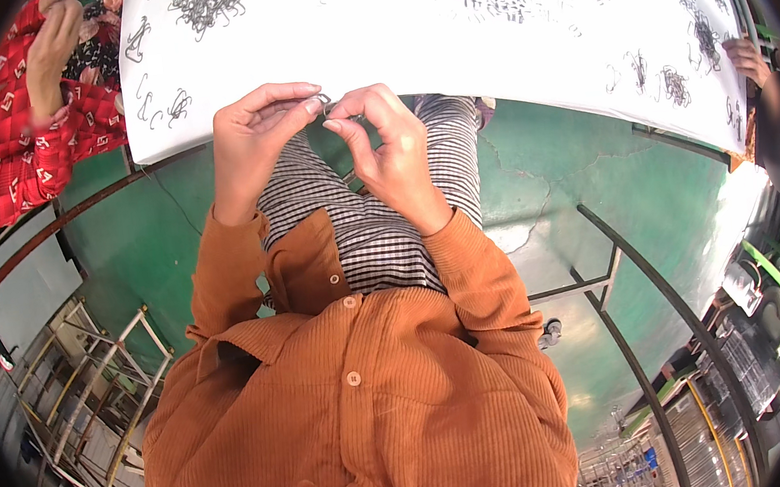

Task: The person connects small metal hooks into chains by hand on a table and then hangs the completed chains on a metal rack.

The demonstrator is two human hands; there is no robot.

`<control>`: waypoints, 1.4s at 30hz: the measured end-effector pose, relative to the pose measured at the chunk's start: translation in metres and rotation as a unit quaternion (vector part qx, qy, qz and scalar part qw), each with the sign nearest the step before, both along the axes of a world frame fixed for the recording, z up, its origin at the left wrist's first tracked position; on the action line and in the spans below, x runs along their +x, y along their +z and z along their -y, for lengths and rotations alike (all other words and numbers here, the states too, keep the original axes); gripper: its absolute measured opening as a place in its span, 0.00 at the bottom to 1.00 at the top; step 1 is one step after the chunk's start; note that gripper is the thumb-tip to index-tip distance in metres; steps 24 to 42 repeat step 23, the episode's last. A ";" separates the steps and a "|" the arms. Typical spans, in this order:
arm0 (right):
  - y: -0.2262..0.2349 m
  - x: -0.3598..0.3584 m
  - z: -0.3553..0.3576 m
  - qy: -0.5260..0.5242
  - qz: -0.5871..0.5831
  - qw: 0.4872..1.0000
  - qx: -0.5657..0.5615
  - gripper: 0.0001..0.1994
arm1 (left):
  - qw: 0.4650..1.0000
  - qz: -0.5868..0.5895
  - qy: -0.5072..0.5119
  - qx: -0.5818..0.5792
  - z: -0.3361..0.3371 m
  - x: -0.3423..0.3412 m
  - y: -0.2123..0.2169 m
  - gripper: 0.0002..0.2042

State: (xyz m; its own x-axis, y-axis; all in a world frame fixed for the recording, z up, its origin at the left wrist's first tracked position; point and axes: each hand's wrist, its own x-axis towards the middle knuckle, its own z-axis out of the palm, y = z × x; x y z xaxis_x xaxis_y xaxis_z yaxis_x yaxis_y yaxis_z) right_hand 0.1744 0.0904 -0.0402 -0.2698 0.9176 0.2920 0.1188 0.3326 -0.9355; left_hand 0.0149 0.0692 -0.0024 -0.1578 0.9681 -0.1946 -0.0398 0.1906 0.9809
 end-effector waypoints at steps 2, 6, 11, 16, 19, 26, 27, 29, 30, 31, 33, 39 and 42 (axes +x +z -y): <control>0.000 -0.004 -0.001 0.004 0.004 1.000 -0.001 0.05 | 1.000 0.000 0.004 0.010 0.005 -0.002 0.000 0.08; -0.005 -0.009 -0.003 0.013 0.022 1.000 -0.004 0.06 | 1.000 -0.020 -0.001 0.015 0.011 -0.007 0.004 0.08; 0.000 0.000 -0.038 0.022 0.033 0.998 0.054 0.04 | 0.994 -0.097 0.002 0.048 0.023 -0.008 0.013 0.07; -0.037 -0.023 -0.172 0.039 0.452 0.876 0.165 0.09 | 0.983 -0.158 -0.001 0.092 0.022 -0.010 0.010 0.06; -0.024 -0.051 -0.202 0.184 0.380 0.892 0.162 0.05 | 0.982 -0.171 -0.007 0.085 0.030 -0.013 0.005 0.07; -0.035 -0.056 -0.205 0.216 0.540 0.787 0.205 0.08 | 0.986 -0.143 0.009 0.087 0.034 -0.013 -0.006 0.07; -0.035 -0.056 -0.205 0.216 0.540 0.787 0.205 0.08 | 0.986 -0.143 0.009 0.087 0.034 -0.013 -0.006 0.07; -0.035 -0.056 -0.205 0.216 0.540 0.787 0.205 0.08 | 0.986 -0.143 0.009 0.087 0.034 -0.013 -0.006 0.07; -0.035 -0.056 -0.205 0.216 0.540 0.787 0.205 0.08 | 0.986 -0.143 0.009 0.087 0.034 -0.013 -0.006 0.07; -0.035 -0.056 -0.205 0.216 0.540 0.787 0.205 0.08 | 0.986 -0.143 0.009 0.087 0.034 -0.013 -0.006 0.07; -0.035 -0.056 -0.205 0.216 0.540 0.787 0.205 0.08 | 0.986 -0.143 0.009 0.087 0.034 -0.013 -0.006 0.07; -0.035 -0.056 -0.205 0.216 0.540 0.787 0.205 0.08 | 0.986 -0.143 0.009 0.087 0.034 -0.013 -0.006 0.07; -0.035 -0.056 -0.205 0.216 0.540 0.787 0.205 0.08 | 0.986 -0.143 0.009 0.087 0.034 -0.013 -0.006 0.07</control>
